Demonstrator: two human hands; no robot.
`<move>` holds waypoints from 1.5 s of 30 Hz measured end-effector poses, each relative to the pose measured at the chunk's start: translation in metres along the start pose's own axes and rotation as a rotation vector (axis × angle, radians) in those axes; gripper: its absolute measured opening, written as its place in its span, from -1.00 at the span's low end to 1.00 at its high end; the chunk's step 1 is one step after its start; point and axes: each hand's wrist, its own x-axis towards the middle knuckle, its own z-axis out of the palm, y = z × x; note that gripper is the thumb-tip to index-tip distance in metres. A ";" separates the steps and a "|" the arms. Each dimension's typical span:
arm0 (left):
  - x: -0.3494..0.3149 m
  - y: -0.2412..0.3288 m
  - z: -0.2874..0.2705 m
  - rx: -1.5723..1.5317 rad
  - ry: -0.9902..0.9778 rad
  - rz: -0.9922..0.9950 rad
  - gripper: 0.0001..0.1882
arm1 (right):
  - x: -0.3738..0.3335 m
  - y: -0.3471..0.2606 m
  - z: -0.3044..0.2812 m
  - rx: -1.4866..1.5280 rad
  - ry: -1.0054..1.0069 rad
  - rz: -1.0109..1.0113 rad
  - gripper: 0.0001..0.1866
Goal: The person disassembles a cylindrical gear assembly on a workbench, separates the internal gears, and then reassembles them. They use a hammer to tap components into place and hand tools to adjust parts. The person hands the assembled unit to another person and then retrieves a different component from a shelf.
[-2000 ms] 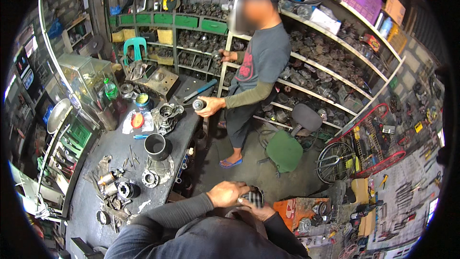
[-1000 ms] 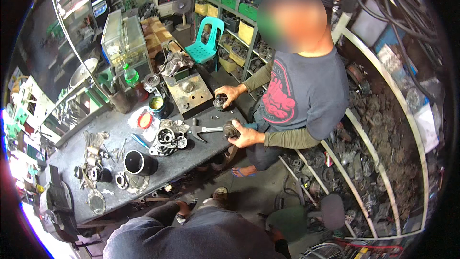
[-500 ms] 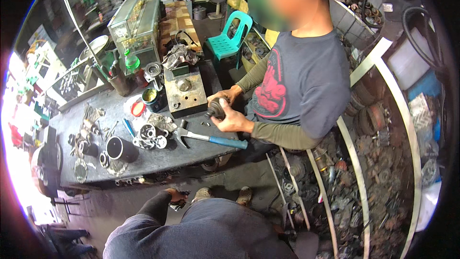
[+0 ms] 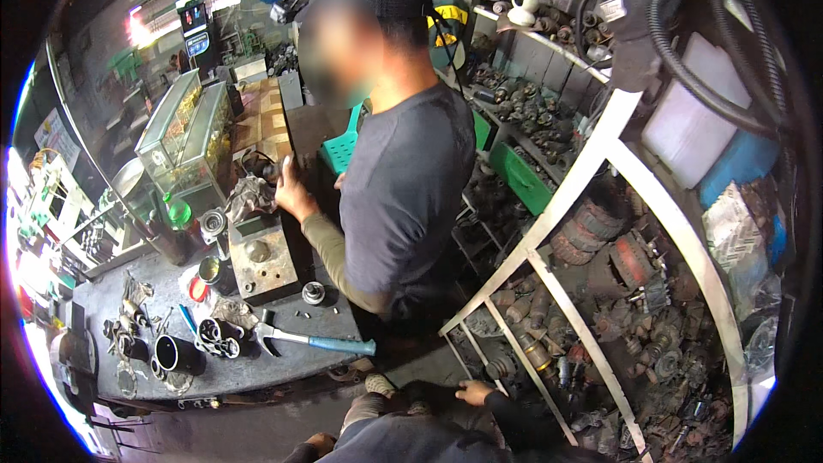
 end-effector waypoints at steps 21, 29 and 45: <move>-0.004 0.052 0.095 -0.680 0.287 -0.551 -0.52 | 0.202 -0.275 -0.205 -0.794 -0.365 -0.247 -0.22; 0.031 0.204 0.051 -1.177 0.622 -0.885 -0.63 | 0.340 -0.341 -0.288 -0.977 -0.379 -0.398 -0.25; -0.100 0.355 -0.236 -1.126 0.267 -0.543 -0.47 | 0.450 -0.271 -0.437 -0.835 -0.309 -0.239 -0.34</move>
